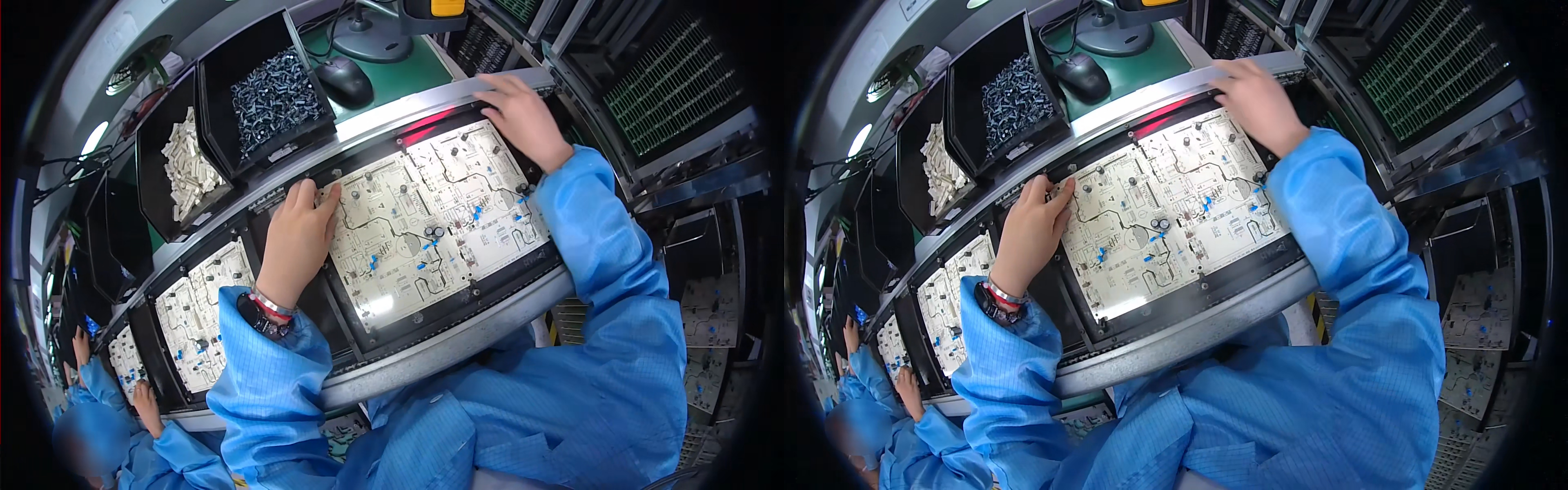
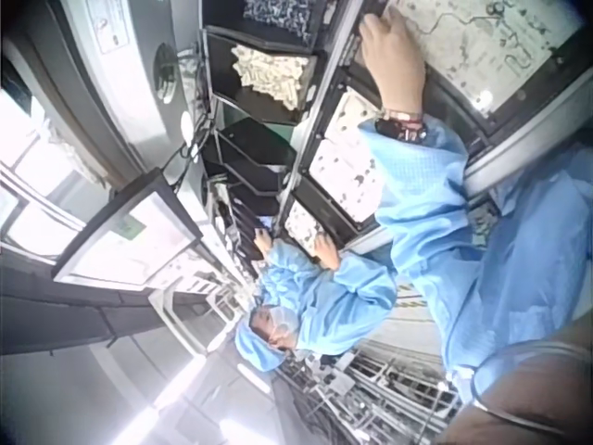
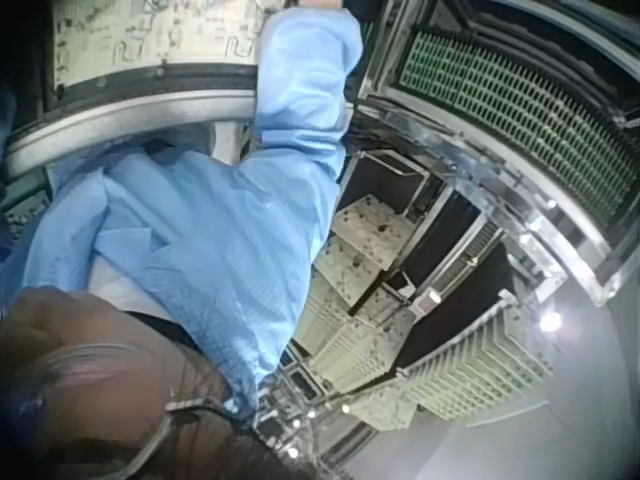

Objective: Manually placing small electronic components into specified slots on printed circuit boards and scanning them with a handheld device.

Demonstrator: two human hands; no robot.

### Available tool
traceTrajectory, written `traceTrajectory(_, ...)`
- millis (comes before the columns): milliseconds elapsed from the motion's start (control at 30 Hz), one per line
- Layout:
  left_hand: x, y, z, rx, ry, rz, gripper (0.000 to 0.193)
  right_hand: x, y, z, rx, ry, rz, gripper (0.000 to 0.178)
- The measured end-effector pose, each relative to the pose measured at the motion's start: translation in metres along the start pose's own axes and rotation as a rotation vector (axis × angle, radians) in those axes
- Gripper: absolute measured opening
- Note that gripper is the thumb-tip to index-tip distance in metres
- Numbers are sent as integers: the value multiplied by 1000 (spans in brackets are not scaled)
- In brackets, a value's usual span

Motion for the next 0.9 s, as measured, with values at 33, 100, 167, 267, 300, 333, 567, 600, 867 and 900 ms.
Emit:
traceTrajectory(33, 0, 0, -1, 5, 13, 1, 36, -12, 2, 8, -2, 4, 4, 23)
traceTrajectory(100, 2, 1, 0, 5, 12, 19, 37, -25, 15, 15, 29, 52, -84, 16)
traceTrajectory(167, 5, 4, 3, 5, 2, 32, 39, -23, 16, 11, 15, 73, -75, 12)
traceTrajectory(267, 8, 8, 5, -28, 22, 28, 36, -14, 24, 15, -4, 216, -55, 7)
traceTrajectory(300, 7, 7, 7, -36, 26, 13, 36, -13, 30, 15, -10, 334, -51, 6)
traceTrajectory(333, 7, 7, 8, -46, 38, 0, 36, -7, 31, 13, -14, 322, -70, 6)
traceTrajectory(567, 28, -59, 3, -370, -19, -92, 28, 93, -12, -38, 105, -53, -119, 19)
traceTrajectory(600, 49, -78, 6, -496, -123, -45, 27, 119, -26, -45, -24, -192, -314, 24)
traceTrajectory(867, 183, -32, 23, -146, -467, 126, 16, 231, 85, -129, 325, -319, -218, 20)
traceTrajectory(900, 182, -34, 25, -141, -475, 127, 16, 232, 99, -130, 438, -287, -37, 17)
Point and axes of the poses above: each hand's wrist, its own z-axis away from the middle knuckle, its own y-axis out of the palm, x = y × z, the point moved 8 cm from there along -z, towards the middle knuckle, and after that the axes turned 7 degrees about y, right-handed, at the moved point
